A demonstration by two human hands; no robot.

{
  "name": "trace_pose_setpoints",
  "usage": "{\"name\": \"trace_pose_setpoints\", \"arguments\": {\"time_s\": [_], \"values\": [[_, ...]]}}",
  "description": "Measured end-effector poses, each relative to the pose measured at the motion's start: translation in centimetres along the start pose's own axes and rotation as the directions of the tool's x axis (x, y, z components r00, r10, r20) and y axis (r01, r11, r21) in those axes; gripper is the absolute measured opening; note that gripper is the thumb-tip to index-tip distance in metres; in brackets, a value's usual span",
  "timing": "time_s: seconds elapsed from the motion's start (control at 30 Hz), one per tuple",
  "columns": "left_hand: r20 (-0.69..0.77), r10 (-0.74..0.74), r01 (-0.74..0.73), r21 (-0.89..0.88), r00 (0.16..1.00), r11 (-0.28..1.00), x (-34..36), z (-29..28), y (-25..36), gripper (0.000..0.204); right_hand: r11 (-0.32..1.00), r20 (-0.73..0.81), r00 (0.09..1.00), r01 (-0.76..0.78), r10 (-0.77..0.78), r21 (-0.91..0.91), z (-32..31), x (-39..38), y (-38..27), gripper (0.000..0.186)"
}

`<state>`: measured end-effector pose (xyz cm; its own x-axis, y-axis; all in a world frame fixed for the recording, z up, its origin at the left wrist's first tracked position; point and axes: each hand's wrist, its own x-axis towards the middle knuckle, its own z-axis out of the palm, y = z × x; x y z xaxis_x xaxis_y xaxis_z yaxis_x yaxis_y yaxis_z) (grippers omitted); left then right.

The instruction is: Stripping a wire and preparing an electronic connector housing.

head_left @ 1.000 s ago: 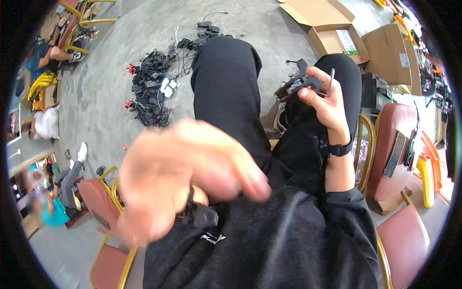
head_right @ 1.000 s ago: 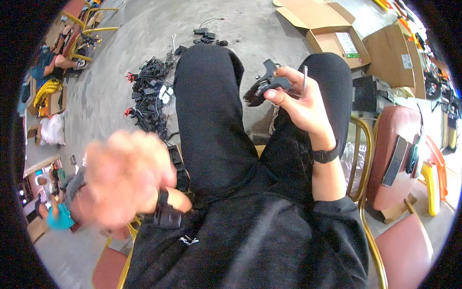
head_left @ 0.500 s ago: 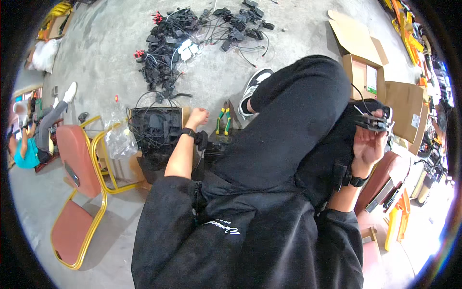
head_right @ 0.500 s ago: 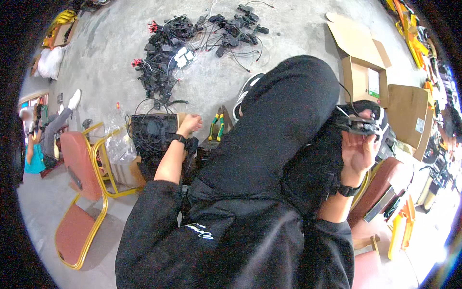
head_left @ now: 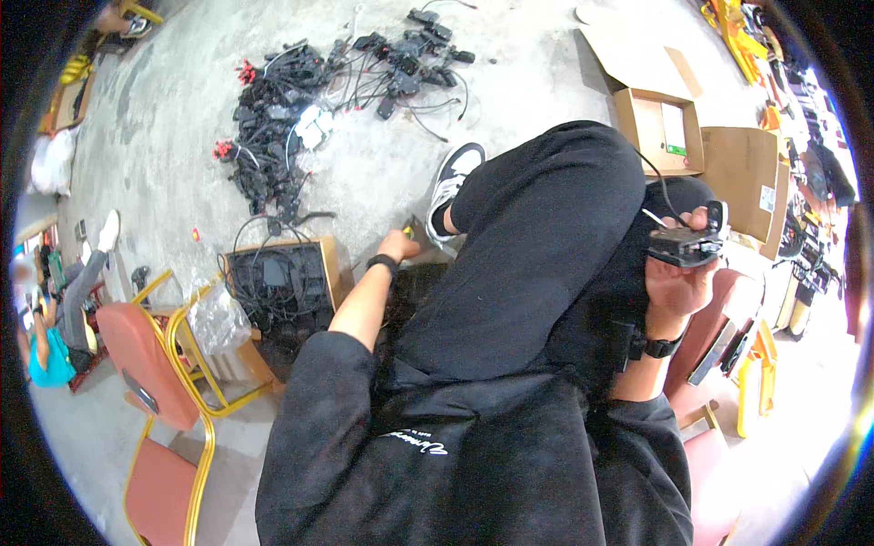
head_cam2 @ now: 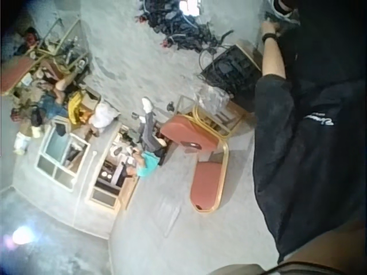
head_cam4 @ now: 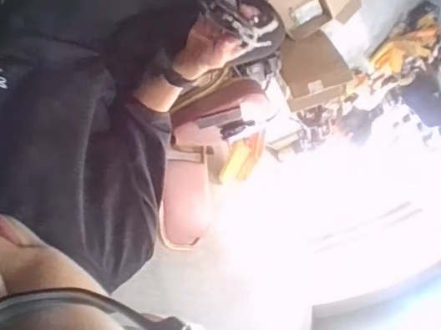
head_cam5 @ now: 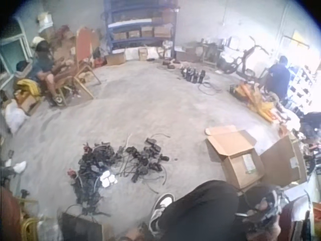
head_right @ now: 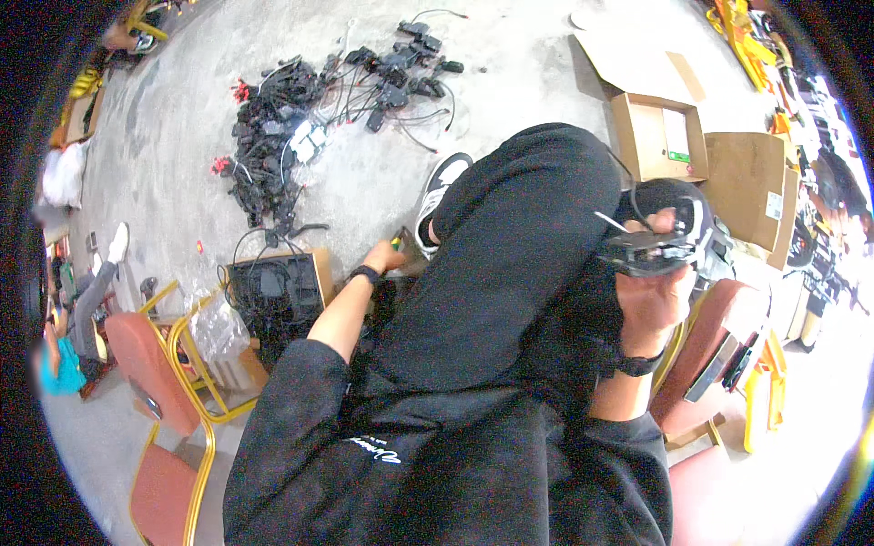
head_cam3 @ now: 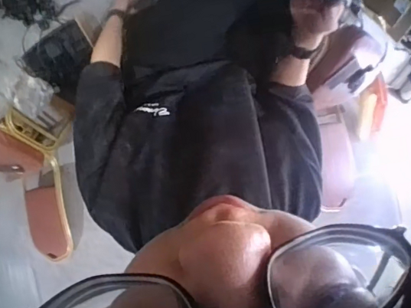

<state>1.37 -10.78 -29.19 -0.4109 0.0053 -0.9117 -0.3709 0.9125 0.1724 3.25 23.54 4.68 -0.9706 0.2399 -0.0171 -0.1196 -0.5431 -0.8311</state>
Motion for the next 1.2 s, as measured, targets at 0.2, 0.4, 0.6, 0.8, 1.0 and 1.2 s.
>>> {"name": "trace_pose_setpoints", "arguments": {"time_s": [0.2, 0.4, 0.6, 0.8, 1.0, 1.2], "values": [[0.157, 0.366, -0.038, -0.881, 0.917, 0.472, -7.6, -5.7, 0.4, 0.043, 0.997, 0.139, 0.99, -0.025, 0.035, -0.071, -0.5, -1.2, 0.0, 0.058], [-0.21, 0.675, -0.494, -0.83, 0.708, 0.26, -24.0, -13.9, 7.4, 0.061, 0.991, 0.002, 1.0, -0.005, 0.006, -0.136, 1.2, -1.5, 1.4, 0.046], [-0.24, 0.728, -0.643, -0.685, 0.642, 0.342, -33.0, -15.2, 13.5, 0.046, 0.983, 0.086, 0.995, 0.055, -0.04, -0.177, 2.0, -1.5, 0.9, 0.035], [-0.135, 0.768, -0.692, -0.551, 0.626, 0.467, -35.9, -14.0, 17.2, 0.068, 0.954, 0.024, 0.968, 0.251, -0.251, -0.161, -0.2, -1.2, 0.2, 0.035], [-0.284, 0.844, -0.89, -0.128, 0.456, 0.438, -35.4, -12.3, 19.3, 0.056, 0.98, 0.188, 0.982, 0.045, -0.008, -0.196, 0.2, -1.0, -0.3, 0.037], [-0.322, 0.838, -0.877, 0.049, 0.44, 0.479, -36.0, -11.1, 19.9, 0.056, 0.964, 0.262, 0.963, 0.004, 0.069, -0.267, 0.6, -0.9, -0.6, 0.034]]}}
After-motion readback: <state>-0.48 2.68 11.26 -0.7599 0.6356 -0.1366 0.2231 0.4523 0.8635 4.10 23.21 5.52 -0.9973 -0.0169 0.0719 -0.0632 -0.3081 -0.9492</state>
